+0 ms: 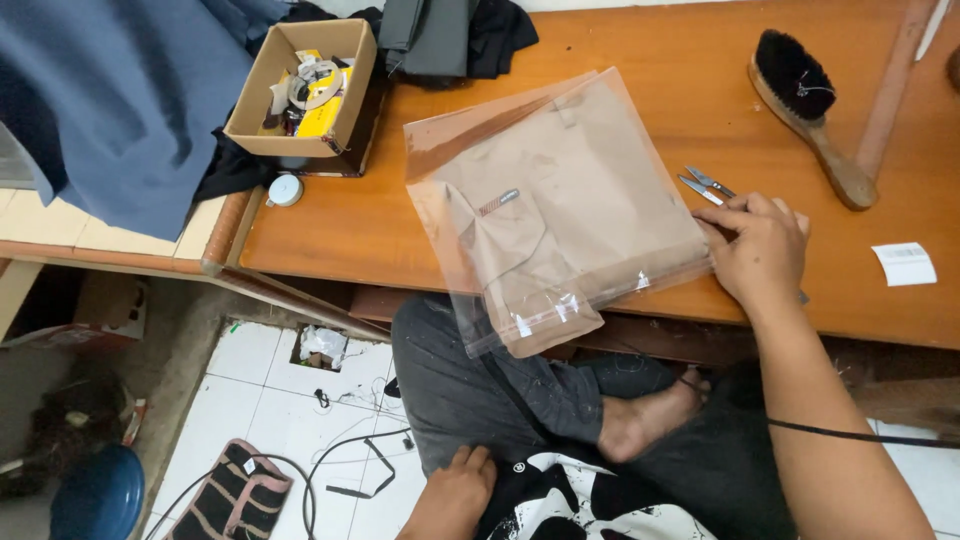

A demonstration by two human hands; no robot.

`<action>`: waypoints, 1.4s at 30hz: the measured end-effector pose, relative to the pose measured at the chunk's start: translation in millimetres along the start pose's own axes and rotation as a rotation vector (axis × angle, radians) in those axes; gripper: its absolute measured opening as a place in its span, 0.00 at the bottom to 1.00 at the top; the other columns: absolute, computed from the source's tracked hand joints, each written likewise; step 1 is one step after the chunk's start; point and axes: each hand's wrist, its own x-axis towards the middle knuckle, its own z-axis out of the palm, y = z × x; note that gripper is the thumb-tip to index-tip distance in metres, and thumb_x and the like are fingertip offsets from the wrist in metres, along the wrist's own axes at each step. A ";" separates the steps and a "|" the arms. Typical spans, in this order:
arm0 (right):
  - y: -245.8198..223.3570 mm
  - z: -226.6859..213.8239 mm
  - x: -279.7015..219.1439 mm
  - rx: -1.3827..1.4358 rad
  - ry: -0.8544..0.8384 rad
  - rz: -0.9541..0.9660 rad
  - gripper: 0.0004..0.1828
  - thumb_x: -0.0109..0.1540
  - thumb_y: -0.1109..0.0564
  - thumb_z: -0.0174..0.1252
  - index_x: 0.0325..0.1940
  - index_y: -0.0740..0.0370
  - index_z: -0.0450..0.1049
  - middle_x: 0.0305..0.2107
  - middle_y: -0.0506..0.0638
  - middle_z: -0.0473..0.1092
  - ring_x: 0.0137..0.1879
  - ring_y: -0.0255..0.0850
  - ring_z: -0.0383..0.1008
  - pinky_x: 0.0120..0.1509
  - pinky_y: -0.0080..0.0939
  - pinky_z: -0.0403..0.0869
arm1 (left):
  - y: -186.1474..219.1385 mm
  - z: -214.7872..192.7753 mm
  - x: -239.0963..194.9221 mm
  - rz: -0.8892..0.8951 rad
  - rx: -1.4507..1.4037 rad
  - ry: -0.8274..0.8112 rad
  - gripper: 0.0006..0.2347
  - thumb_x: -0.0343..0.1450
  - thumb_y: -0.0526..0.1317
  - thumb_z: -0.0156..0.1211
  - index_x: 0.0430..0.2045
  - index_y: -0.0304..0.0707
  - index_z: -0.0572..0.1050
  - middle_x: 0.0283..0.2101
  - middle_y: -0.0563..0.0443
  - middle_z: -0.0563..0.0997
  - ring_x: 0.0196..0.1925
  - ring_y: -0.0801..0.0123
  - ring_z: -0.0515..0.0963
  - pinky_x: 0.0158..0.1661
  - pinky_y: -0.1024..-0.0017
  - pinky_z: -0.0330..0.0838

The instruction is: The person handles a beige shirt inside a clear plastic bag, removes a small white label, and writes on it with a white pen. They then place the label onto a black tag attached to the shirt.

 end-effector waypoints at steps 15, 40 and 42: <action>0.2 -0.2 -0.4 0.007 0.012 -0.015 0.06 0.56 0.49 0.58 0.37 0.43 0.76 0.30 0.41 0.66 0.39 0.43 0.63 0.46 0.43 0.55 | 36.2 38.1 15.2 -0.611 -0.577 0.558 0.11 0.45 0.32 0.59 0.08 0.45 0.61 0.22 0.62 0.68 0.31 0.68 0.65 0.31 0.71 0.58; -25.5 -26.2 13.3 0.036 0.129 -0.032 0.03 0.57 0.52 0.57 0.31 0.50 0.75 0.30 0.41 0.70 0.40 0.40 0.66 0.47 0.41 0.51 | 28.3 17.8 40.3 -0.454 0.269 0.903 0.05 0.61 0.39 0.51 0.13 0.56 0.70 0.28 0.60 0.73 0.32 0.69 0.74 0.27 0.69 0.65; -28.5 -36.3 22.4 0.098 0.261 -0.170 0.02 0.59 0.61 0.57 0.34 0.59 0.75 0.35 0.47 0.73 0.45 0.43 0.72 0.54 0.42 0.60 | 24.6 13.8 34.6 -0.343 -0.057 0.850 0.03 0.58 0.41 0.53 0.15 0.47 0.73 0.35 0.53 0.72 0.36 0.64 0.72 0.35 0.70 0.66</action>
